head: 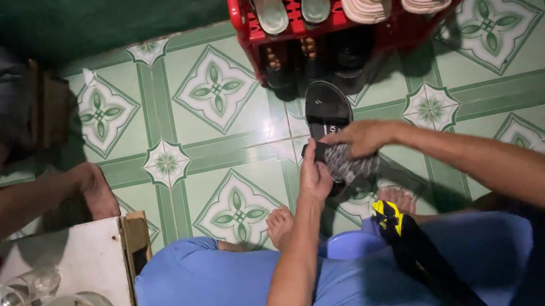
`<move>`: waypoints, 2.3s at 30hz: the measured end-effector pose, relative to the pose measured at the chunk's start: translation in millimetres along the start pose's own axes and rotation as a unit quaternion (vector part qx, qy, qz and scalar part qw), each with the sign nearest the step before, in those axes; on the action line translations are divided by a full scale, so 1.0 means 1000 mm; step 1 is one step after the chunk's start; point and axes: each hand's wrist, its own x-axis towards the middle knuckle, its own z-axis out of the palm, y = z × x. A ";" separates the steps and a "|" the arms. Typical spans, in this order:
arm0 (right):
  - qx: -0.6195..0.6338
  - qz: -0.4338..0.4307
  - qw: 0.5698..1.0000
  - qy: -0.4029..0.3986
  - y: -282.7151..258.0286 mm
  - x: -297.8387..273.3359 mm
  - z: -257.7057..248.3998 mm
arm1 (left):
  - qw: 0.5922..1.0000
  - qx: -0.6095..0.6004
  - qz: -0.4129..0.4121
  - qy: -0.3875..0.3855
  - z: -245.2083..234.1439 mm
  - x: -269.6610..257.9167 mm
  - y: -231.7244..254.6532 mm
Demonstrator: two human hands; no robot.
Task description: The person sits on the floor and wipes several pairs of shoes with a cloth, including black heels, sandals, and sneakers. The person handles each shoe individually, wiping the exterior surfaces before placing them back on the floor or a red shoe rack.
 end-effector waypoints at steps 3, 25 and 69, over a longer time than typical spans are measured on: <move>0.141 -0.018 0.982 0.125 0.039 -0.012 -0.016 | 0.979 0.201 0.015 -0.032 -0.020 0.013 0.014; 0.118 -0.095 0.754 0.639 0.006 0.123 0.104 | 0.982 -0.015 0.183 -0.034 0.021 -0.008 0.064; -0.010 -0.181 0.871 0.457 0.048 0.160 0.128 | 0.785 0.349 0.448 0.247 0.022 -0.015 0.052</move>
